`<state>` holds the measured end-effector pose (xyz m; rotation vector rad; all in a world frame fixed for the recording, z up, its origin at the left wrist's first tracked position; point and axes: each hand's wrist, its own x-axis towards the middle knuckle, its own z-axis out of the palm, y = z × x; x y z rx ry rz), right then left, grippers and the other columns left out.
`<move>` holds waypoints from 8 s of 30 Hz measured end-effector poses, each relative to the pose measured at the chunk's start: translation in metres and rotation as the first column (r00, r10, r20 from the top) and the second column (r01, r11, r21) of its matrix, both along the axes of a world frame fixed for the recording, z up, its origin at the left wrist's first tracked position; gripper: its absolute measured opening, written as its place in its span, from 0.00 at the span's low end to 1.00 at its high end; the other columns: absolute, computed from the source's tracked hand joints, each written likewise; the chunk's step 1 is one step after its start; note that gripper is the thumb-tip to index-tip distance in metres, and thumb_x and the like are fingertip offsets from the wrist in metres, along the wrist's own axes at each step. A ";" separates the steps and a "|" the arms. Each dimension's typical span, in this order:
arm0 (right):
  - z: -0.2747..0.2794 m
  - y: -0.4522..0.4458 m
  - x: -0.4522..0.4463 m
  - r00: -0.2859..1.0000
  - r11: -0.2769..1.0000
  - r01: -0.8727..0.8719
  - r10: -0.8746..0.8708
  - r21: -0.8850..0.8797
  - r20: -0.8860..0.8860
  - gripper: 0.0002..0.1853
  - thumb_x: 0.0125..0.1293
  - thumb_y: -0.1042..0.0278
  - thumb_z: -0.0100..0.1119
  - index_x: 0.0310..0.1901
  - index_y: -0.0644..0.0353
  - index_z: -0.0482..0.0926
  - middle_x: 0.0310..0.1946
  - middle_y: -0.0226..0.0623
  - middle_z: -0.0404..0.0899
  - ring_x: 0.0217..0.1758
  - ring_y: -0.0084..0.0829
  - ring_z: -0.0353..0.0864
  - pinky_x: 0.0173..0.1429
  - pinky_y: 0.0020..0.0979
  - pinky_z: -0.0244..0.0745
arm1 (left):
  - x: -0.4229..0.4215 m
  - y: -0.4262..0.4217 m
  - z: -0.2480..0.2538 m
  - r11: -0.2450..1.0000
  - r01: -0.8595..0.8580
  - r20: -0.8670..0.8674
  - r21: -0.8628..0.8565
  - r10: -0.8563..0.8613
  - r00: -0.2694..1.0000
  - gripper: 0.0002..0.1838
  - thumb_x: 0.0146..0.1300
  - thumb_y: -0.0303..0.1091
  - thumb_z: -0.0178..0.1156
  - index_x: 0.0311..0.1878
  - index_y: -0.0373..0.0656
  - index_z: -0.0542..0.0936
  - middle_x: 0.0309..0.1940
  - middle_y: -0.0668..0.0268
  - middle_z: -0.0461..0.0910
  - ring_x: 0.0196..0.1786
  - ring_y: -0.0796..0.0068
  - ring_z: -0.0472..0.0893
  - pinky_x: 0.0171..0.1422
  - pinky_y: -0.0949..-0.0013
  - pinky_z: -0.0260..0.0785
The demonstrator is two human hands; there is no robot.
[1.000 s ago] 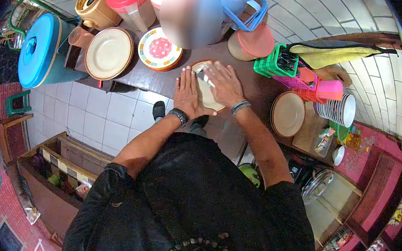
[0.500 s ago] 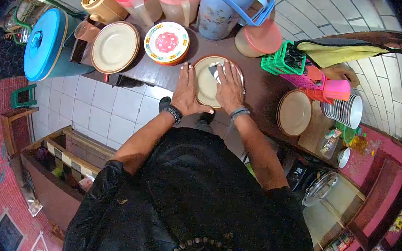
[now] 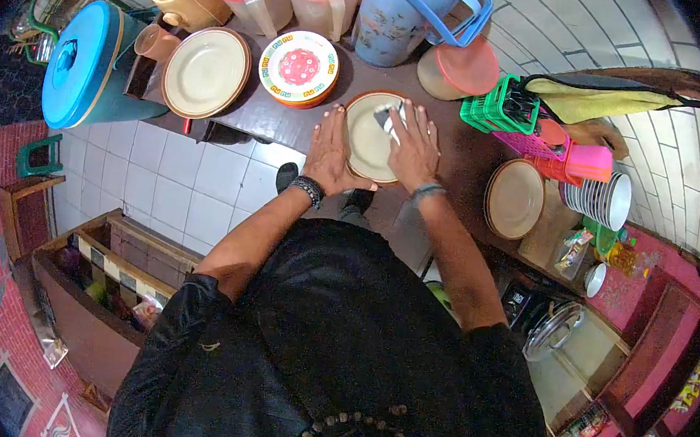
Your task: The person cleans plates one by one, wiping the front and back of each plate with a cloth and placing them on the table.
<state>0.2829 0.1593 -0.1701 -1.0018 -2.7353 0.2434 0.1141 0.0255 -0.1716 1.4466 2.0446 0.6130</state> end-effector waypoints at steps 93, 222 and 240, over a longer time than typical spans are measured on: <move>0.152 -0.444 0.118 0.422 0.888 -0.048 -0.398 -0.458 -0.815 0.21 0.65 0.67 0.69 0.58 0.66 0.83 0.61 0.54 0.84 0.64 0.49 0.84 0.67 0.43 0.78 | 0.173 -0.398 0.173 0.843 -0.149 0.252 0.517 0.016 0.968 0.11 0.74 0.21 0.53 0.47 0.32 0.86 0.37 0.59 0.90 0.37 0.81 0.84 0.43 0.75 0.75; 0.214 -0.519 0.144 0.569 0.999 -0.031 0.036 0.023 -0.821 0.20 0.64 0.70 0.71 0.58 0.62 0.87 0.55 0.53 0.87 0.67 0.48 0.84 0.70 0.41 0.78 | 0.164 -0.487 0.181 0.795 -0.098 0.255 0.598 -0.073 0.964 0.08 0.74 0.22 0.61 0.48 0.29 0.88 0.42 0.58 0.91 0.46 0.75 0.87 0.56 0.72 0.78; 0.128 -0.503 0.183 -0.035 0.293 -0.641 -0.935 -0.710 -0.354 0.17 0.71 0.63 0.70 0.57 0.59 0.85 0.50 0.31 0.88 0.50 0.26 0.85 0.57 0.32 0.80 | 0.170 -0.477 0.215 0.692 -0.256 0.417 0.675 -0.071 0.906 0.21 0.75 0.25 0.59 0.69 0.31 0.76 0.63 0.52 0.83 0.65 0.64 0.81 0.74 0.59 0.69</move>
